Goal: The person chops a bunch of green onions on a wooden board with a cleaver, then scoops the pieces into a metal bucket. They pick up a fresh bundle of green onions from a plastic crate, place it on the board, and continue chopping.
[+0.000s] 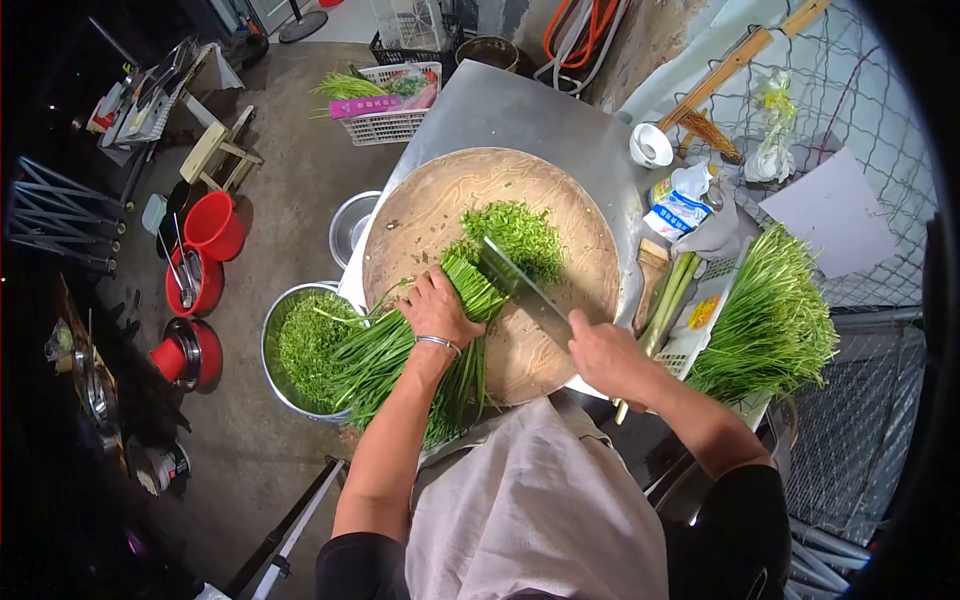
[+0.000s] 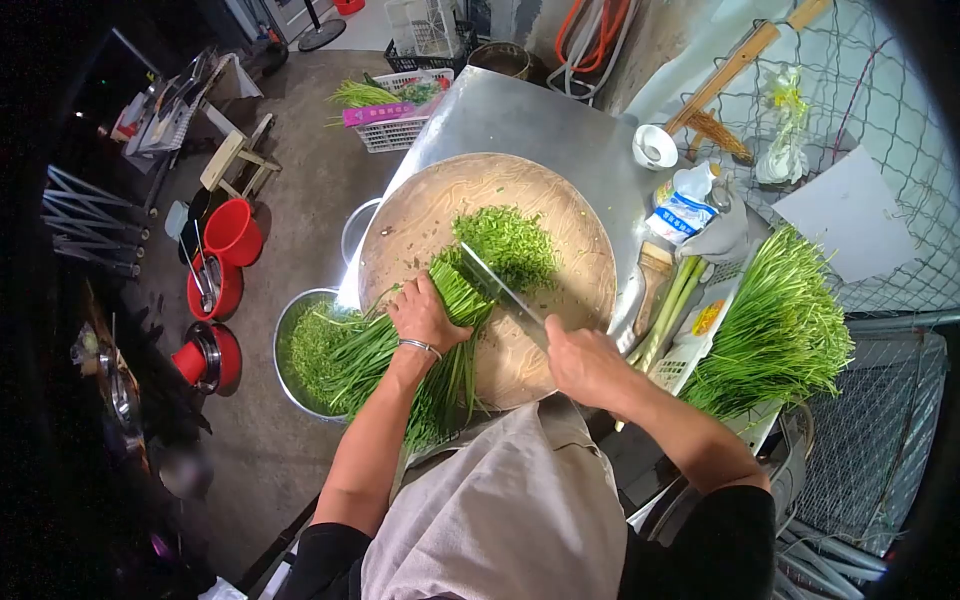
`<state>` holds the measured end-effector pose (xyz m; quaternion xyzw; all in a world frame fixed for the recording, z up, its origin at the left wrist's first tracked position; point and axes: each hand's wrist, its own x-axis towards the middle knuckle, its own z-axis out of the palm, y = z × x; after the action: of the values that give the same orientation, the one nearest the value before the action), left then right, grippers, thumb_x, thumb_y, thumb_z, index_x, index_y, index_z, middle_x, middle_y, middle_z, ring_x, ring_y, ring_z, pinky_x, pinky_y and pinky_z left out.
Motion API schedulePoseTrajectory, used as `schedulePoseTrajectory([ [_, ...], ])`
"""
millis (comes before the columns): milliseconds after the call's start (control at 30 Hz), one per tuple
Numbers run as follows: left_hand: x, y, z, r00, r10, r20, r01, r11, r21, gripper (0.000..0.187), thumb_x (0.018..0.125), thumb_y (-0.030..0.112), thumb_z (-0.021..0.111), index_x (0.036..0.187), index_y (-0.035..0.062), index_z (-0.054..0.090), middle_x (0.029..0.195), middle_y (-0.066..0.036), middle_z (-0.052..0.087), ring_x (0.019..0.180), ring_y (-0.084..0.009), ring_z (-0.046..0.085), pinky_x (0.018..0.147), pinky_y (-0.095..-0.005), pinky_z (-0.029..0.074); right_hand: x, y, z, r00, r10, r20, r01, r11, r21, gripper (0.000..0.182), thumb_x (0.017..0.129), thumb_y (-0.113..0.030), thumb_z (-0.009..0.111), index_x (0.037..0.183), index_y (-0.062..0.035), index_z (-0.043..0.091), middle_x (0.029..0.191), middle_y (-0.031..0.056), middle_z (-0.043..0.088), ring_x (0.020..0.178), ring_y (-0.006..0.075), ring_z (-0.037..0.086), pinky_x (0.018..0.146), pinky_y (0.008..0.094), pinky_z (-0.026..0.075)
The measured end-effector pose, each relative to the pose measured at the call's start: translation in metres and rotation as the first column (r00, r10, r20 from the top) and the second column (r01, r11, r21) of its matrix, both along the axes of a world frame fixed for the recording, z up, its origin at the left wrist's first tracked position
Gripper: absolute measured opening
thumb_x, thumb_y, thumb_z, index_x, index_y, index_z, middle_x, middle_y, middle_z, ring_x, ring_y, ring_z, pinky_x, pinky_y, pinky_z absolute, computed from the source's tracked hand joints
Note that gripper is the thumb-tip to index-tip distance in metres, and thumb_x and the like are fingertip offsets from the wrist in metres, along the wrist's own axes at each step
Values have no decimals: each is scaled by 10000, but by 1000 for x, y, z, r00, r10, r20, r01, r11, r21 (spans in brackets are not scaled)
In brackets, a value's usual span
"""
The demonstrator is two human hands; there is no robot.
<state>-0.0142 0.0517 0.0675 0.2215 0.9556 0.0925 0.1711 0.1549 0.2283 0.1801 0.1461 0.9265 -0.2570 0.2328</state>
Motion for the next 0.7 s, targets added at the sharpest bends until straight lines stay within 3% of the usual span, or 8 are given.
schedulePoseTrajectory([
  [67,0,1,4,1000,10,17,-10,1000,16,1224,512,465,962,1465,-8,357,1273,-205,547,1194,-393,558,1025,-537,417,-5,-11,-47,999,-11,32,11,1000,7,221,962,-122,491,1101,41,438,768,293,672,759,520,661,731,615,505],
  [100,0,0,4,1000,6,28,-6,1000,16,1225,511,464,962,1465,-9,357,1278,-207,545,1198,-397,556,1027,-543,417,-7,-14,-79,999,2,-40,-1,999,37,220,966,-127,495,1102,38,442,776,296,673,775,521,663,744,622,501],
  [300,-2,1,4,999,12,45,-13,1000,23,1208,511,455,969,1450,-4,363,1299,-207,536,1222,-403,550,1027,-566,423,-7,-6,-95,956,-114,-271,105,993,-46,248,992,-158,497,1112,47,426,774,321,655,785,534,647,733,612,497],
  [533,-4,-1,6,998,10,59,-10,1000,4,1186,516,459,978,1429,4,374,1297,-193,537,1226,-394,549,1024,-584,419,27,-26,11,983,-114,-144,111,993,-33,260,993,-146,512,1111,60,407,764,328,649,755,533,646,707,612,501],
  [633,-4,-1,3,998,7,64,-7,1000,6,1205,512,475,980,1437,3,368,1298,-194,534,1228,-394,547,1025,-582,420,31,-34,0,991,-120,-59,119,993,-24,244,986,-137,515,1081,63,415,748,320,655,744,532,655,717,616,509],
  [700,-5,-1,2,998,9,60,-9,1000,-4,1213,512,482,980,1442,2,366,1300,-195,533,1230,-392,546,1026,-579,421,18,-34,-59,994,-88,-72,88,996,2,243,982,-140,518,1074,62,419,761,323,658,766,534,657,729,618,508],
])
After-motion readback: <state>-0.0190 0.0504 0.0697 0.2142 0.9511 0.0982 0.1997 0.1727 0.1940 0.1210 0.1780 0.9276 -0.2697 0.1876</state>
